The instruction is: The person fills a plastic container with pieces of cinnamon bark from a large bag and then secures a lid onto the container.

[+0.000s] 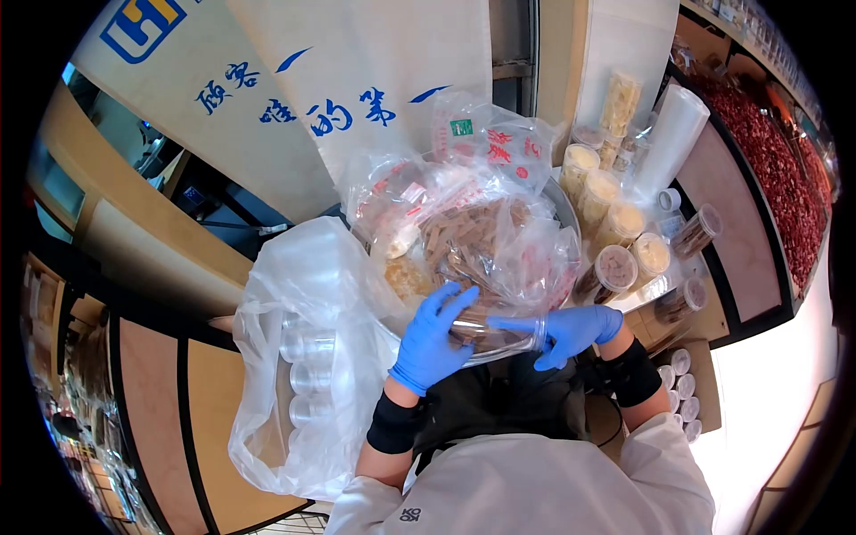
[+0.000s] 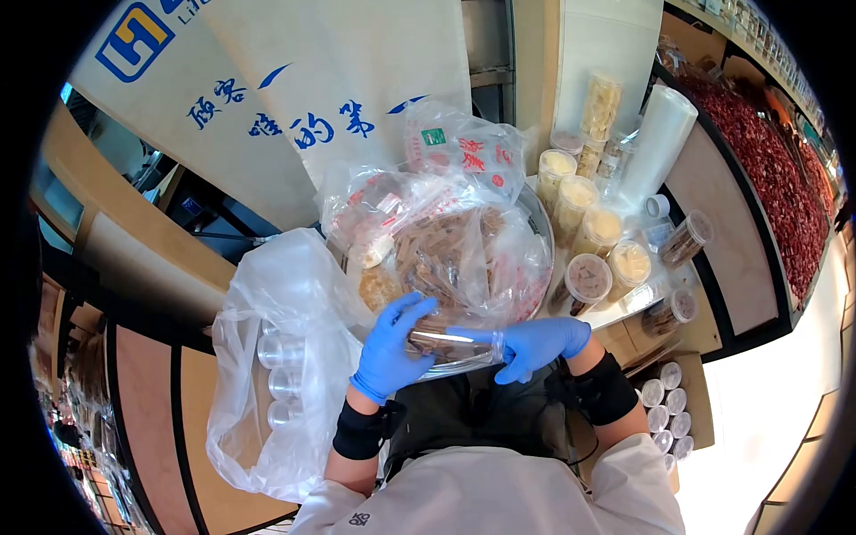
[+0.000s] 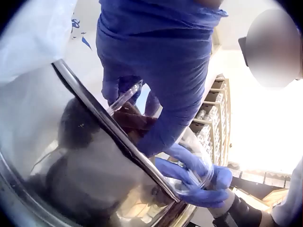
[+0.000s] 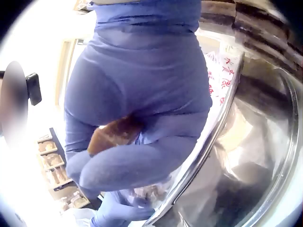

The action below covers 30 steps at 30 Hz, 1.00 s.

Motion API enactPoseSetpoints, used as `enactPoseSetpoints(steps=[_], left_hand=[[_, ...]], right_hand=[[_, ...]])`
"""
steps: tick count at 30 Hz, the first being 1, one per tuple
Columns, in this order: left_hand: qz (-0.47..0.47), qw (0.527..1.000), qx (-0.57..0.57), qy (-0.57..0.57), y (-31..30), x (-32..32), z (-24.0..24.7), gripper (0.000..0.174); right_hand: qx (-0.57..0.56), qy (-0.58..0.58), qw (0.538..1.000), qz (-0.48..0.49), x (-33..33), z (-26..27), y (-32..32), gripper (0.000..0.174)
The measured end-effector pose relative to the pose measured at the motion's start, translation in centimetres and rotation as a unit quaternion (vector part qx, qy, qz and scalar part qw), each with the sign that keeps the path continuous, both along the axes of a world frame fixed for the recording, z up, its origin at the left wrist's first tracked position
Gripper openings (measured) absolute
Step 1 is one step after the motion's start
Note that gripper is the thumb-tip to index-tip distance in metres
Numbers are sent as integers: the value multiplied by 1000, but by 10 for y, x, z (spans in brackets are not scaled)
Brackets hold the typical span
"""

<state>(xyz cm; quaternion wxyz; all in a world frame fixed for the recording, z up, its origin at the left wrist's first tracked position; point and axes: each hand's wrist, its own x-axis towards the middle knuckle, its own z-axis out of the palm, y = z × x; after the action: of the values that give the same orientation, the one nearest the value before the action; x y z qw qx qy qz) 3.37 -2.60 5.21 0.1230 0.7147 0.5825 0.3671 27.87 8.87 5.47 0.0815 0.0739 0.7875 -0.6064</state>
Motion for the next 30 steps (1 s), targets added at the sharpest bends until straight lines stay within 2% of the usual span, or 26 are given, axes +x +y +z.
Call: enactPoseSetpoints(steps=[2,4,5,7,8,10,12,14,17,18,20,24,27,29,30], left_hand=[[2,1000,19,-16,0,-5,1,75],[60,990,-43,-119,-4,-11,0,79],[60,990,-44,-118,-4,-13,-1,79],[41,981,-24,-188,-4,-18,-7,84],[41,981,-23,-187,-5,-19,-9,84],[-2,979,50,-200,-6,-23,-13,88],[-6,975,22,-221,2,-30,-23,90],[-7,970,-13,-244,-2,-31,-32,92],[-67,906,-20,-419,2,-23,-26,92],[-61,904,-26,-422,-4,-22,-29,92],[-67,942,4,-330,8,-30,-29,97],[-74,922,5,-379,11,-27,-41,99],[-48,940,43,-335,12,-28,-42,93],[-47,965,103,-235,11,-23,-34,84],[-47,965,103,-236,10,-20,-31,84]], right_hand=[[-80,-28,992,-98,1,15,1,80],[-94,-13,989,-113,5,21,5,79],[-112,2,985,-129,7,23,4,77],[-109,11,985,-131,4,29,0,75],[-99,-1,989,-107,2,29,-2,75],[-83,-11,993,-85,-3,30,-5,75],[-136,-11,988,-68,-6,26,-9,76],[-120,-3,989,-89,-8,18,-9,76],[-86,7,992,-96,-9,27,2,75],[-93,0,993,-78,-7,27,-3,75],[-104,5,991,-81,-6,22,-6,75],[-124,7,986,-110,-5,21,-5,74],[-119,-1,986,-117,-5,24,-6,74],[-118,-11,987,-110,-6,28,-7,74],[-99,-8,992,-73,-9,29,-9,74]])
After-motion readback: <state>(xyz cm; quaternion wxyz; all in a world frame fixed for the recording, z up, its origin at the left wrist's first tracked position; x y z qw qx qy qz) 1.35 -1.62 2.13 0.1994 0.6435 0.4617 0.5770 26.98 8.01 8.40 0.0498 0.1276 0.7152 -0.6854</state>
